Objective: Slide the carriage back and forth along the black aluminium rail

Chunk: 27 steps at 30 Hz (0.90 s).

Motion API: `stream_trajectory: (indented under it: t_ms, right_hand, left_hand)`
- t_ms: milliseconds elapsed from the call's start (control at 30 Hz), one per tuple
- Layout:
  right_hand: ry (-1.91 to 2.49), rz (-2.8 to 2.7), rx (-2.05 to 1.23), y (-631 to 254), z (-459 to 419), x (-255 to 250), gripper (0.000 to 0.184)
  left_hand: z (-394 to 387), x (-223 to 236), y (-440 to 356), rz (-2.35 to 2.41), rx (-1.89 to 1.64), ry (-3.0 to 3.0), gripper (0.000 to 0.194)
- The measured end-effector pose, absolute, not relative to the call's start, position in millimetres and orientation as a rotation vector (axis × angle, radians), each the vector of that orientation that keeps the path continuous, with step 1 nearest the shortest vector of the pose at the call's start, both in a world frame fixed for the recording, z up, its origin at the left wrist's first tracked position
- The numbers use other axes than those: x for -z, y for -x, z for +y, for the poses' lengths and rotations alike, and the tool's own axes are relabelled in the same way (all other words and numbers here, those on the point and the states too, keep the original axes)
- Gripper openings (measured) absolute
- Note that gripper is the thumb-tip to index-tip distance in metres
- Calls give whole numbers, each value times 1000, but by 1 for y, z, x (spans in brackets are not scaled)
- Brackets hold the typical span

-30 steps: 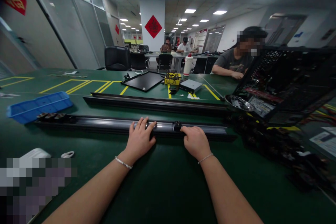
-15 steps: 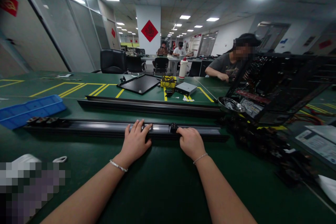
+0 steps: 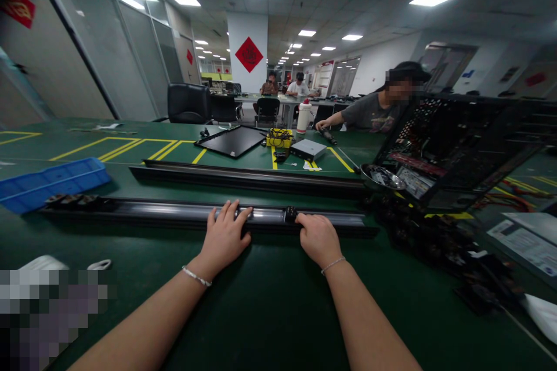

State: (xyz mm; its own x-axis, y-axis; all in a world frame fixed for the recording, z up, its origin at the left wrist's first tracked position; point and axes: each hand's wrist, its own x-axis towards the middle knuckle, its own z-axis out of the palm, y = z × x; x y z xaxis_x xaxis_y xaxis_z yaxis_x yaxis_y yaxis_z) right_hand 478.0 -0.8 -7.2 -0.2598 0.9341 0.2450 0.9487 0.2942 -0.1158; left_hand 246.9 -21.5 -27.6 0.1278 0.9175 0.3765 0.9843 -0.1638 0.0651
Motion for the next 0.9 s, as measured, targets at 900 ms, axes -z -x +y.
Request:
stream_trajectory:
  t_ms: [900]
  right_hand:
    - [1750, -2250, 115, -487, 3, 8, 31]
  left_hand:
    - [-23, 24, -248, -1925, 494, 2205, 53]
